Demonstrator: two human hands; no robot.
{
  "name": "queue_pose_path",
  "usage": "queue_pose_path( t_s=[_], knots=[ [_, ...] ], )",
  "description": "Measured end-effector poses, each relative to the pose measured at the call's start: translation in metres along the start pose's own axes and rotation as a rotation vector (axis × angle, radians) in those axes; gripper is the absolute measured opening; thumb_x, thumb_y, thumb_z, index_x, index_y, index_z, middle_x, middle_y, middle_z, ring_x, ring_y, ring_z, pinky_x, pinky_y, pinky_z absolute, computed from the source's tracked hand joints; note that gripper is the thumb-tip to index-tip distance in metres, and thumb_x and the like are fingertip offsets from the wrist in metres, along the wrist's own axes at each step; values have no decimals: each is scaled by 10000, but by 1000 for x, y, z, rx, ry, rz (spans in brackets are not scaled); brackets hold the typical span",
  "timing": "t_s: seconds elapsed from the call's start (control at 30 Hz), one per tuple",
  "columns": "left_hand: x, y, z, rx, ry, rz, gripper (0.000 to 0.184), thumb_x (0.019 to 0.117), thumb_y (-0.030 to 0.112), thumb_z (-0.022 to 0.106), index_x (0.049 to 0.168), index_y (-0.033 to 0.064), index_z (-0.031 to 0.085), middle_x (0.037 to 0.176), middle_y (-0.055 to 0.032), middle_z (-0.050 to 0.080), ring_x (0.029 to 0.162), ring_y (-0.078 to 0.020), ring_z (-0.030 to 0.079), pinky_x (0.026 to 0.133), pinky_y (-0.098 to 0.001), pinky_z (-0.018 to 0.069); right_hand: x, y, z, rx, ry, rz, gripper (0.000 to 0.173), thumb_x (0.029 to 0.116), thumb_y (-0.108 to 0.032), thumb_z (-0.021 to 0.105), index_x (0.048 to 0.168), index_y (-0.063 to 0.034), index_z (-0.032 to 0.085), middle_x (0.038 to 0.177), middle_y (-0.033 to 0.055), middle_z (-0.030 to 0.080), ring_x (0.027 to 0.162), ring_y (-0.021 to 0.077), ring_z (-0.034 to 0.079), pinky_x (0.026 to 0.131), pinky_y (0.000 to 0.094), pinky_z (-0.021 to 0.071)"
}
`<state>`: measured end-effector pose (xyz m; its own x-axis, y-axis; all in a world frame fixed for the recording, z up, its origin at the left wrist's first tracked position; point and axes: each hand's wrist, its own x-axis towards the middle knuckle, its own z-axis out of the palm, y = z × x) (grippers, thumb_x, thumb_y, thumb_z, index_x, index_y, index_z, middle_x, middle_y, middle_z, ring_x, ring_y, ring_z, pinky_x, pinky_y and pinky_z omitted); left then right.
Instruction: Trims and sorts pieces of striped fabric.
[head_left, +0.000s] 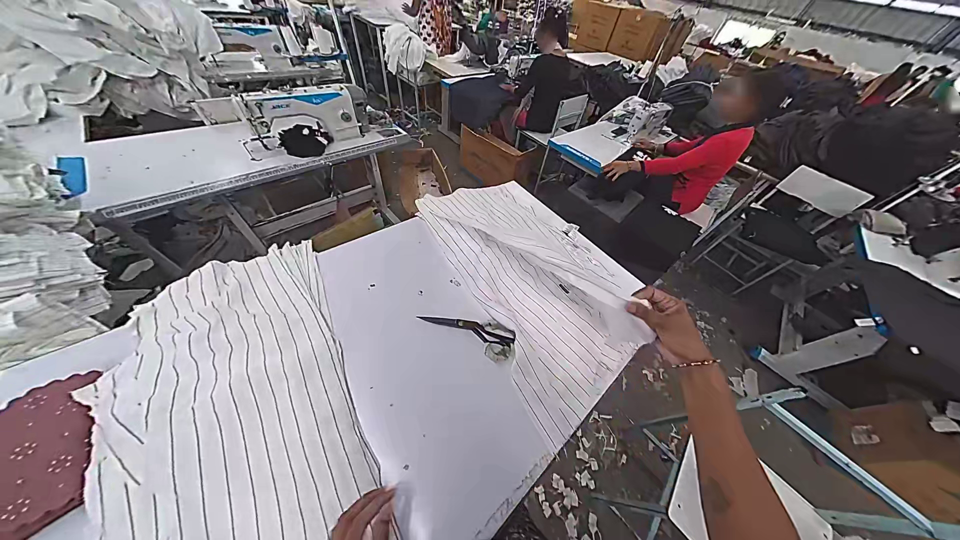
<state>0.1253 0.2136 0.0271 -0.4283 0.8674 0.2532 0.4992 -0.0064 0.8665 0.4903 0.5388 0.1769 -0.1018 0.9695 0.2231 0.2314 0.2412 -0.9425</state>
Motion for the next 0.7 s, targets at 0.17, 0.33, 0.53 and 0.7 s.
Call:
queue_pose_path(
  t_s=[0.17, 0.33, 0.53, 0.7],
  knots=[
    [73, 79, 87, -414, -382, -35, 275, 1035, 90, 542, 1150, -98, 706, 1160, -219, 716, 1059, -253, 713, 956, -402, 571, -18, -2, 28, -352, -295, -35, 219, 746, -140, 860, 884, -42, 720, 855, -18, 725, 804, 23, 666, 777, 250, 554],
    [113, 103, 133, -749, -556, -561, 438, 1110, 263, 407, 1363, -80, 505, 1159, -182, 677, 988, -209, 698, 892, -389, 575, -114, 6, 79, -278, -628, -58, 242, 873, -89, 762, 1109, -41, 787, 1033, 89, 784, 858, 164, 740, 805, 375, 591],
    [117, 75, 123, -758, -248, -634, 269, 993, 25, 620, 1226, -107, 593, 959, -146, 715, 798, -154, 699, 765, -326, 589, -210, 1, 110, -237, -684, -143, 240, 925, -15, 680, 1152, 15, 749, 1012, 125, 788, 911, 220, 776, 862, 399, 617],
    [81, 109, 123, -755, -137, -503, 288, 1014, 19, 580, 1273, -105, 592, 1087, -171, 716, 910, -120, 697, 854, -289, 571, -233, -14, 117, -36, -734, -351, 302, 796, -246, 854, 1001, -41, 768, 809, 26, 751, 698, 38, 683, 693, 211, 574]
  ],
)
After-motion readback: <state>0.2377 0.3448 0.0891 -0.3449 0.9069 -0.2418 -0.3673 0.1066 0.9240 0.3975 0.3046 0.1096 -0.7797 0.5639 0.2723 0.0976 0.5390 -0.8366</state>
